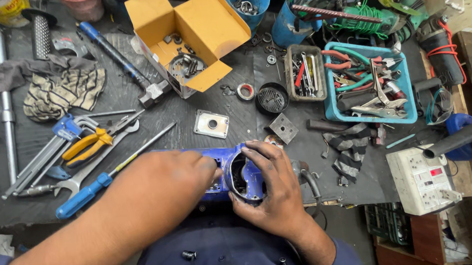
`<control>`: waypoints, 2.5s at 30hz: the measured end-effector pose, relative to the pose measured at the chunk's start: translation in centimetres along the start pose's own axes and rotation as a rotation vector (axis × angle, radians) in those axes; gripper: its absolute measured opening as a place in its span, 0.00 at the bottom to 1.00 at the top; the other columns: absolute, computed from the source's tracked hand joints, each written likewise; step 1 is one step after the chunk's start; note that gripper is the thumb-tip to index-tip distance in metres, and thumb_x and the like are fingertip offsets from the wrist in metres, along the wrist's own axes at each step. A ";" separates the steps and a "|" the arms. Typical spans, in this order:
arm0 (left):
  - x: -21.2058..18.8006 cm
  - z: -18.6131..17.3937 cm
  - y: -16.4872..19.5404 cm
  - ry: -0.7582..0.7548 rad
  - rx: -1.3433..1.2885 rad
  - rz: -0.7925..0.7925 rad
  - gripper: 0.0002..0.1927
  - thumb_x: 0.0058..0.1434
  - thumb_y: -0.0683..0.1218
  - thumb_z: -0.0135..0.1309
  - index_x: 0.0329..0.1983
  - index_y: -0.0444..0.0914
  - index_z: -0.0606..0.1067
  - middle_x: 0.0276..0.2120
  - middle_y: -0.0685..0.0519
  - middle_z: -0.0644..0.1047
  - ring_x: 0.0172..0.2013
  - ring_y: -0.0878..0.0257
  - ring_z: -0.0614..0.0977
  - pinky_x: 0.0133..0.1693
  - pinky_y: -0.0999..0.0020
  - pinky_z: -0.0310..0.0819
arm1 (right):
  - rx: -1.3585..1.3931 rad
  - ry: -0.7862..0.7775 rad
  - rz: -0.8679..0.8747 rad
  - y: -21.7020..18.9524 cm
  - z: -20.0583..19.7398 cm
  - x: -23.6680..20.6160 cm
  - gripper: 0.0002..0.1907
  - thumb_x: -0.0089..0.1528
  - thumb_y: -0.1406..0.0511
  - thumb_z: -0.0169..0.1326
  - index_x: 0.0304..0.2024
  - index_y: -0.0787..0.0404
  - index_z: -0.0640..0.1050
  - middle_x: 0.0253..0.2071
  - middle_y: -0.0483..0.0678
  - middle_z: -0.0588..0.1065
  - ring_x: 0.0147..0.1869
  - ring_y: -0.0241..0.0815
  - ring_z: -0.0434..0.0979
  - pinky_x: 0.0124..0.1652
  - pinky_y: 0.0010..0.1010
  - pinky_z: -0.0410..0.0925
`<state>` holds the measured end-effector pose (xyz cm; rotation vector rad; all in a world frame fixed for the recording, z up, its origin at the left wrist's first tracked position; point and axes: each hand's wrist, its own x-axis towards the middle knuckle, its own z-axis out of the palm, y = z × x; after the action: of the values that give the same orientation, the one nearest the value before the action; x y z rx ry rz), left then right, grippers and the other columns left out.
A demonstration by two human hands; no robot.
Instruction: The person works on a blue power tool housing at a cluttered workbench, using a screwdriver to loosen and remove parts from the housing, picking out small components by hand, then wiping the housing with a rag and handling a black cylindrical part.
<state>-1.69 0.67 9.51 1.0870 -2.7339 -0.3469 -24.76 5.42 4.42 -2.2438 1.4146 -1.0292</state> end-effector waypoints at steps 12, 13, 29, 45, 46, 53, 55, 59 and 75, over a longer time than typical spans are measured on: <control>0.2 7.2 1.5 0.255 -1.944 -0.903 0.09 0.61 0.45 0.59 0.36 0.33 0.79 0.20 0.53 0.77 0.13 0.72 0.72 0.14 0.78 0.61 | -0.004 0.011 -0.003 0.4 0.1 0.3 0.41 0.46 0.63 0.69 0.61 0.62 0.71 0.62 0.55 0.71 0.66 0.58 0.72 0.63 0.46 0.66; 0.0 7.6 1.2 0.271 -1.981 -0.859 0.09 0.62 0.44 0.60 0.36 0.32 0.78 0.20 0.53 0.77 0.13 0.73 0.70 0.14 0.79 0.60 | 0.003 0.002 0.004 0.4 0.1 0.3 0.41 0.46 0.63 0.70 0.61 0.62 0.71 0.62 0.56 0.71 0.65 0.58 0.72 0.63 0.46 0.66; -1.1 8.5 1.2 0.344 -1.490 -0.642 0.12 0.63 0.45 0.62 0.29 0.33 0.74 0.16 0.55 0.74 0.15 0.72 0.72 0.18 0.74 0.62 | 0.006 0.021 0.013 0.1 0.1 -0.1 0.41 0.46 0.63 0.69 0.61 0.61 0.72 0.62 0.55 0.71 0.66 0.58 0.72 0.63 0.46 0.67; -0.8 4.7 0.3 0.409 -0.623 -0.035 0.12 0.57 0.39 0.60 0.45 0.41 0.80 0.38 0.50 0.79 0.40 0.55 0.84 0.41 0.62 0.78 | 0.004 0.012 0.016 0.0 -0.1 -0.5 0.39 0.46 0.62 0.70 0.60 0.61 0.73 0.62 0.56 0.70 0.65 0.59 0.72 0.61 0.46 0.68; -0.9 4.5 0.2 0.395 -0.669 -0.021 0.13 0.58 0.38 0.58 0.47 0.41 0.79 0.41 0.51 0.80 0.43 0.55 0.84 0.43 0.62 0.78 | 0.004 0.011 0.013 0.0 -0.1 -0.5 0.39 0.46 0.62 0.70 0.60 0.61 0.73 0.62 0.56 0.70 0.65 0.59 0.72 0.61 0.46 0.68; -1.1 1.7 -0.8 0.333 -0.319 0.254 0.24 0.54 0.46 0.61 0.56 0.46 0.80 0.41 0.55 0.81 0.43 0.56 0.83 0.45 0.61 0.76 | -0.004 0.019 0.006 0.0 0.0 -0.5 0.38 0.46 0.63 0.69 0.59 0.61 0.73 0.62 0.57 0.70 0.65 0.59 0.72 0.61 0.46 0.68; -1.3 0.8 -0.7 0.354 -0.277 0.261 0.25 0.52 0.51 0.60 0.56 0.45 0.80 0.42 0.54 0.81 0.43 0.56 0.82 0.44 0.62 0.75 | -0.003 0.022 0.004 -0.1 -0.1 -0.5 0.38 0.47 0.63 0.69 0.59 0.61 0.73 0.62 0.56 0.70 0.65 0.59 0.72 0.61 0.46 0.68; -1.5 -0.3 -0.3 0.259 -0.221 0.157 0.16 0.55 0.51 0.61 0.44 0.40 0.80 0.35 0.55 0.80 0.38 0.57 0.82 0.39 0.62 0.76 | -0.008 0.017 -0.016 -0.3 -0.2 -0.5 0.37 0.46 0.63 0.69 0.58 0.62 0.74 0.62 0.57 0.70 0.65 0.60 0.72 0.63 0.47 0.66; 0.3 -0.8 1.9 -0.251 -0.139 0.324 0.21 0.59 0.59 0.54 0.31 0.36 0.77 0.32 0.48 0.78 0.39 0.50 0.81 0.39 0.53 0.76 | -0.030 -0.007 -0.005 -0.6 -0.2 -0.6 0.35 0.45 0.62 0.69 0.56 0.61 0.76 0.63 0.57 0.70 0.67 0.60 0.70 0.64 0.47 0.65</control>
<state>-2.94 1.75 10.86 0.5856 -2.9825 -0.6475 -24.66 6.27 4.72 -2.2707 1.4320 -1.0066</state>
